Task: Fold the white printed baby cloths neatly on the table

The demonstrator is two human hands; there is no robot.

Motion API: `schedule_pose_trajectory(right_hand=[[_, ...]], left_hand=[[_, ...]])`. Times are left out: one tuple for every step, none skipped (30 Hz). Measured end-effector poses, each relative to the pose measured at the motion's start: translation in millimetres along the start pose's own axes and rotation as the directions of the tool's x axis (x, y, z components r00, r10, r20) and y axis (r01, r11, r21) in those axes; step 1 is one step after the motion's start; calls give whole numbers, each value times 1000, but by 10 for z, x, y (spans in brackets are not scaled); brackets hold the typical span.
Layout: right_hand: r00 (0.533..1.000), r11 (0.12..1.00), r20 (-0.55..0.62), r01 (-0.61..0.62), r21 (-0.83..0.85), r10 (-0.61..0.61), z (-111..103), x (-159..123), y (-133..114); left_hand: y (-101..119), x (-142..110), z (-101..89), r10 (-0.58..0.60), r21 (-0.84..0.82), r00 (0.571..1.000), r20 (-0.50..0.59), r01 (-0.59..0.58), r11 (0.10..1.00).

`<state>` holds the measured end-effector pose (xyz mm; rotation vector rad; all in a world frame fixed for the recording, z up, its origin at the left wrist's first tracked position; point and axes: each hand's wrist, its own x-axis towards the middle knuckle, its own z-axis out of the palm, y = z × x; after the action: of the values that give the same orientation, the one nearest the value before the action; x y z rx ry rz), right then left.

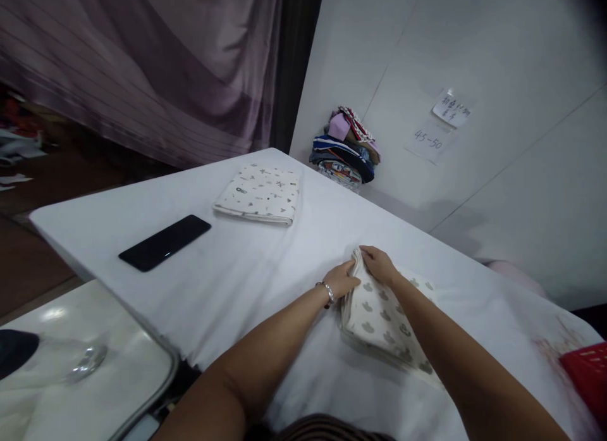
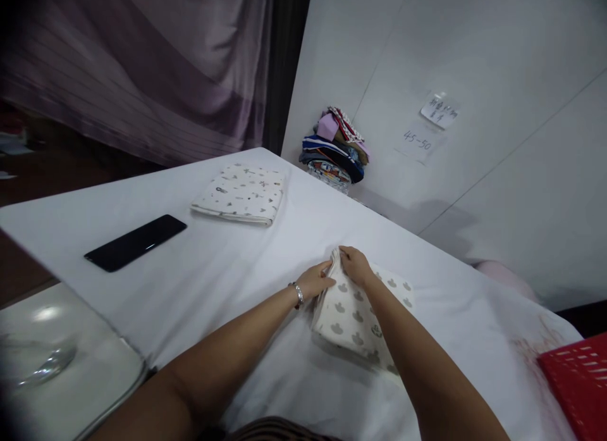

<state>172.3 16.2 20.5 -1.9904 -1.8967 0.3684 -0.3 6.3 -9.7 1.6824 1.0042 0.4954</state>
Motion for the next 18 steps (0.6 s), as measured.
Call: schedule_pose_trajectory(right_hand=[[1000, 1000, 3, 9, -19, -9, 3, 8, 10], [1000, 999, 5, 17, -39, -17, 3, 20, 21], [1000, 998, 7, 25, -59, -25, 4, 34, 35], [999, 996, 10, 35, -78, -35, 8, 49, 48], [999, 994, 13, 46, -97, -45, 17, 62, 61], [998, 991, 17, 58, -117, -56, 33, 73, 72], [997, 988, 21, 71, -137, -68, 53, 81, 80], [996, 984, 26, 84, -157, -81, 78, 87, 85], [995, 979, 30, 96, -177, -92, 102, 89, 87], [994, 975, 32, 107, -197, -102, 123, 87, 85], [993, 970, 30, 114, -215, -110, 139, 82, 80], [993, 965, 24, 118, -232, -116, 149, 71, 73], [993, 962, 13, 118, -247, -118, 152, 56, 64], [993, 959, -2, 113, -259, -118, 151, 34, 53], [993, 958, -23, 105, -267, -116, 148, 6, 39], [992, 957, -41, 100, -274, -116, 147, -26, 22], [992, 955, -50, 100, -280, -118, 150, -60, 2], [991, 952, -43, 106, -288, -123, 159, -95, -21]], left_hand=[[-2, 0, -2, 2, -6, 1000, 3, -2, 1000], [-4, 0, -5, 2, -12, 1000, 7, -2, 1000], [-4, 0, -8, 0, -17, 1000, 11, 0, 1000], [-4, 0, -11, -3, -20, 1000, 12, 3, 1000], [-3, 1, -14, -4, -22, 1000, 12, 4, 1000], [-2, 3, -17, -3, -22, 1000, 13, 3, 1000], [0, 5, -19, 0, -20, 1000, 14, 0, 1000], [1, 8, -21, 3, -15, 1000, 17, -3, 1000], [3, 11, -23, 5, -9, 1000, 18, -5, 1000], [4, 13, -24, 5, -1, 1000, 18, -5, 1000], [4, 16, -25, 2, 8, 1000, 17, -3, 1000], [3, 19, -24, 0, 19, 1000, 17, 0, 1000], [1, 22, -21, -2, 29, 1000, 15, 2, 1000], [-2, 25, -18, -2, 37, 1000, 12, 1, 999], [-6, 30, -13, 2, 40, 1000, 9, -2, 999], [-10, 35, -8, 7, 40, 1000, 6, -7, 999], [-13, 41, -2, 10, 38, 1000, 4, -11, 999], [-16, 47, 2, 12, 37, 1000, 3, -12, 999]])
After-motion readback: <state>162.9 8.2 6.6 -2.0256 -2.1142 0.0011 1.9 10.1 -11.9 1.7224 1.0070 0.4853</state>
